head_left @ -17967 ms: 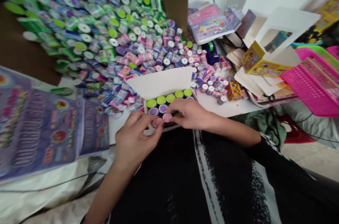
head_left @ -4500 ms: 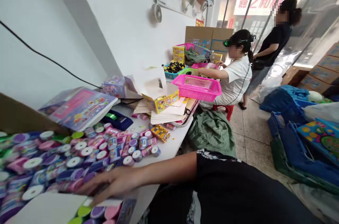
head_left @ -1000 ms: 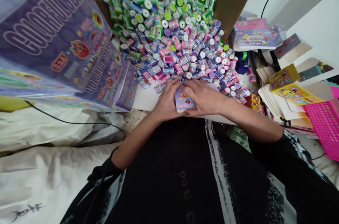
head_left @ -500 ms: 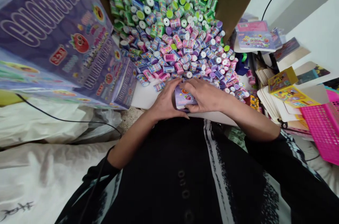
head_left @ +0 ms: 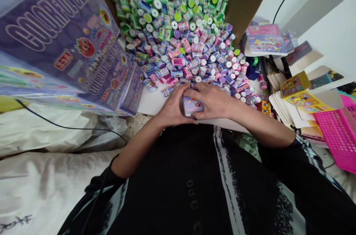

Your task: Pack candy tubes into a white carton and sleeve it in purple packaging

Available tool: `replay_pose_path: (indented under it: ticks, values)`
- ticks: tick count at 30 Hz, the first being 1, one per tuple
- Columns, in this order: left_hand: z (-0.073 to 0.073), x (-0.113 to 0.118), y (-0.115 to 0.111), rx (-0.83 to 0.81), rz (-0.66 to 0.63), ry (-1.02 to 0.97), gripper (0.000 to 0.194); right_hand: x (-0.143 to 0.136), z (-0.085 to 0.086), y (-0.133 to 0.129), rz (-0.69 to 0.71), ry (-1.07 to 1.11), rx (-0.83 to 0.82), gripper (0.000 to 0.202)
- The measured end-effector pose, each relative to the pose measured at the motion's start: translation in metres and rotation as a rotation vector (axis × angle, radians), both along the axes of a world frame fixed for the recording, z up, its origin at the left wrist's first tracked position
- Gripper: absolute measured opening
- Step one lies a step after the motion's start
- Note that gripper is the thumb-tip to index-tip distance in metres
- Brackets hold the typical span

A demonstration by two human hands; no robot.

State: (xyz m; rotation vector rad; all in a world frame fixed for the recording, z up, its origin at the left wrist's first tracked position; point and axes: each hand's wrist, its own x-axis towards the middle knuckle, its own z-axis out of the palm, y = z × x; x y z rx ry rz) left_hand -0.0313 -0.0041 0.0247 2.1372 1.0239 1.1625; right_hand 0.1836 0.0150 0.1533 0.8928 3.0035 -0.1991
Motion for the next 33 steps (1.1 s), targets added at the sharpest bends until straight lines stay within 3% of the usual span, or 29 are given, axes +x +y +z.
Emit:
replay_pose_path:
  ticks: [5, 15, 19, 24, 29, 33]
  values:
    - [0.001, -0.002, 0.000, 0.020, -0.016, 0.003, 0.133, 0.001, 0.000, -0.002, -0.008, -0.015, -0.010, 0.065]
    - [-0.007, 0.008, -0.003, 0.171, 0.031, 0.021, 0.152, -0.003, -0.017, -0.014, -0.108, 0.129, -0.024, 0.065]
    - [-0.009, 0.014, -0.013, 0.331, 0.129, 0.096, 0.137, 0.000, -0.024, -0.020, -0.152, 0.220, -0.015, 0.058]
    - [-0.006, 0.014, -0.017, 0.432, 0.099, 0.169, 0.093, 0.046, -0.022, -0.013, -0.037, 0.246, -0.048, 0.054]
    - [-0.003, 0.012, -0.015, 0.427, 0.101, 0.166, 0.087, 0.098, -0.031, -0.004, -0.032, 0.282, -0.009, 0.063]
    - [0.000, 0.009, -0.015, 0.405, 0.094, 0.162, 0.091, 0.103, -0.045, -0.003, -0.009, 0.297, 0.100, 0.064]
